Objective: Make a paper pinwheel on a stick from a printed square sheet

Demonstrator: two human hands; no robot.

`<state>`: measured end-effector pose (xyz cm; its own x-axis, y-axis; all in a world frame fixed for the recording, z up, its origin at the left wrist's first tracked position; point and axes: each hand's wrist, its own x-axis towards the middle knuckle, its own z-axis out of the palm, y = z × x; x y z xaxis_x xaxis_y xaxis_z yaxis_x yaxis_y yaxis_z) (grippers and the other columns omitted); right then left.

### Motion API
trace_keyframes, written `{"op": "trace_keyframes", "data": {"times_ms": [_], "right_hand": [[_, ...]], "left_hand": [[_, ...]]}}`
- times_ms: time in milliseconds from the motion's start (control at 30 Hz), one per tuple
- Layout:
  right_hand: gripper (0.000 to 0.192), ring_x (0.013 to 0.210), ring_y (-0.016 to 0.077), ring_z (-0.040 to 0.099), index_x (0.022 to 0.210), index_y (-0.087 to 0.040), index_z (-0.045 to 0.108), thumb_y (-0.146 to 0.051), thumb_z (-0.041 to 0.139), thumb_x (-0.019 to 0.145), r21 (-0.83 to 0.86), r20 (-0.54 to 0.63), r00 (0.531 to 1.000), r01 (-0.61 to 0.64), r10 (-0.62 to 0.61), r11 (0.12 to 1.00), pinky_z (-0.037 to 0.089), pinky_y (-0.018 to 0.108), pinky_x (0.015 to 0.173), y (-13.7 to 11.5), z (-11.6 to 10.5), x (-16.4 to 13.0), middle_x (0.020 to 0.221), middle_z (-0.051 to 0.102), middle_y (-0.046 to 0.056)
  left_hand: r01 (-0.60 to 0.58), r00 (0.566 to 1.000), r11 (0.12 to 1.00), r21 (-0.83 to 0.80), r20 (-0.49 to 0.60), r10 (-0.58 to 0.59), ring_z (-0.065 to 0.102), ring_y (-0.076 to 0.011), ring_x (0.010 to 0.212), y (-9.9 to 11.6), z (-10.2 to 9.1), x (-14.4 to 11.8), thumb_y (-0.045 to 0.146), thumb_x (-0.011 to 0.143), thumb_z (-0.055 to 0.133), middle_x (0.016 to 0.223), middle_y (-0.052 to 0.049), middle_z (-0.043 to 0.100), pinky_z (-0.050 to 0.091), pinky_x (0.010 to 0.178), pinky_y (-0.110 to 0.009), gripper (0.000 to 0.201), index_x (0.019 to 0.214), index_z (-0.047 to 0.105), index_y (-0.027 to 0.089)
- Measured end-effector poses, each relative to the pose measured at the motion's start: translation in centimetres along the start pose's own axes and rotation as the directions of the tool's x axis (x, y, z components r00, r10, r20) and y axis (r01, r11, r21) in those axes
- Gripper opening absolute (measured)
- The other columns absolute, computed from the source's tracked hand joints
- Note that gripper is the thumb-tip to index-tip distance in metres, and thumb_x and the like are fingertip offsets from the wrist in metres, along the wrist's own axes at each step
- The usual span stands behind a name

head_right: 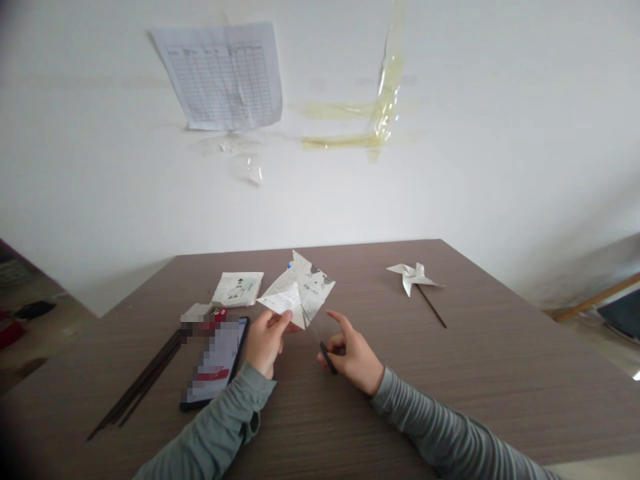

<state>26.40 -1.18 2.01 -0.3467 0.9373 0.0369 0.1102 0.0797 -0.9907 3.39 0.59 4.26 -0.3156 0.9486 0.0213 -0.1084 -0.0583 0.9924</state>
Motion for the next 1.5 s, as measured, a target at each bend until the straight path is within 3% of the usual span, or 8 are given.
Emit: {"op": "trace_keyframes", "data": {"times_ms": [133,300,533,833,933,1067,1267,1500], "right_hand": [[0.074,0.079,0.0310,0.084,0.152,-0.028,0.069,-0.045,0.094,0.085,-0.194,-0.139,0.978,0.130,-0.158,0.972,0.068,0.050,0.099,0.5,-0.5,-0.3,0.074,0.081,-0.008],[0.031,0.096,0.0391,0.089,0.115,-0.031,0.073,-0.052,0.086,0.097,-0.410,-0.357,0.873,0.172,-0.331,0.896,0.068,0.058,0.105,1.3,-0.9,0.3,0.087,0.090,0.004],[0.008,0.101,0.0395,0.093,0.104,-0.031,0.083,-0.038,0.083,0.099,-0.571,-0.317,0.894,0.087,-0.316,0.816,0.062,0.059,0.114,1.5,-2.5,1.2,0.105,0.098,0.008],[0.020,0.109,0.0352,0.096,0.108,-0.030,0.092,-0.016,0.083,0.098,-0.754,-0.256,0.934,-0.031,-0.249,0.657,0.053,0.048,0.107,2.4,-2.8,1.3,0.110,0.102,0.003],[0.021,0.111,0.0356,0.096,0.106,-0.031,0.093,-0.014,0.086,0.097,-0.791,-0.244,0.934,-0.035,-0.262,0.611,0.052,0.046,0.105,2.5,-2.7,1.3,0.112,0.102,0.003],[0.023,0.113,0.0366,0.096,0.105,-0.032,0.094,-0.013,0.086,0.095,-0.810,-0.255,0.924,-0.043,-0.285,0.585,0.053,0.047,0.103,2.9,-2.9,1.5,0.114,0.103,0.004],[0.017,0.105,0.0365,0.096,0.101,-0.031,0.096,-0.021,0.084,0.095,-0.780,-0.296,0.906,-0.045,-0.304,0.624,0.055,0.050,0.105,3.3,-3.6,1.8,0.106,0.102,0.006],[0.017,0.111,0.0383,0.097,0.099,-0.032,0.099,-0.028,0.083,0.100,-0.779,-0.298,0.875,0.007,-0.381,0.627,0.059,0.055,0.112,3.2,-4.7,2.0,0.112,0.103,0.009]], "left_hand": [[0.015,1.000,0.998,0.058,-0.002,-0.015,0.095,-0.0307,0.079,0.2,-0.3,0.1,0.028,0.089,0.101,0.090,-0.008,0.097,0.071,0.060,-0.031,0.018,0.089,0.084,0.024],[0.014,0.999,0.954,0.299,0.033,-0.025,0.095,-0.0326,0.081,0.1,-0.6,0.3,0.024,0.095,0.094,0.086,-0.007,0.095,0.072,0.072,-0.036,0.005,0.092,0.090,0.023],[-0.071,0.989,0.891,0.449,0.146,0.006,0.098,-0.0342,0.095,0.1,-0.7,0.5,0.024,0.093,0.093,0.093,-0.008,0.100,0.070,0.092,-0.040,0.004,0.089,0.090,0.025],[-0.117,0.989,0.888,0.445,0.130,0.066,0.093,-0.0333,0.085,-0.4,-0.5,0.0,0.020,0.081,0.103,0.071,0.005,0.087,0.063,0.085,-0.038,0.038,0.109,0.082,0.031],[-0.143,0.989,0.869,0.474,0.111,0.102,0.090,-0.0325,0.089,-0.9,-0.8,-0.1,0.017,0.081,0.103,0.078,0.007,0.085,0.062,0.088,-0.037,0.051,0.125,0.082,0.032],[-0.259,0.965,0.746,0.613,0.124,0.232,0.087,-0.0407,0.123,-1.6,-1.4,0.2,0.014,0.079,0.103,0.110,-0.004,0.088,0.067,0.110,-0.046,0.072,0.147,0.082,0.026],[-0.449,0.890,0.504,0.737,0.319,0.326,0.071,-0.0564,0.156,-2.7,-2.1,1.1,0.018,0.080,0.108,0.151,-0.018,0.086,0.062,0.136,-0.067,0.056,0.133,0.094,0.030],[-0.503,0.862,0.421,0.755,0.475,0.178,0.069,-0.0572,0.164,-3.7,-1.2,0.2,0.030,0.100,0.100,0.157,-0.023,0.090,0.057,0.141,-0.077,0.034,0.134,0.102,0.030]]}}
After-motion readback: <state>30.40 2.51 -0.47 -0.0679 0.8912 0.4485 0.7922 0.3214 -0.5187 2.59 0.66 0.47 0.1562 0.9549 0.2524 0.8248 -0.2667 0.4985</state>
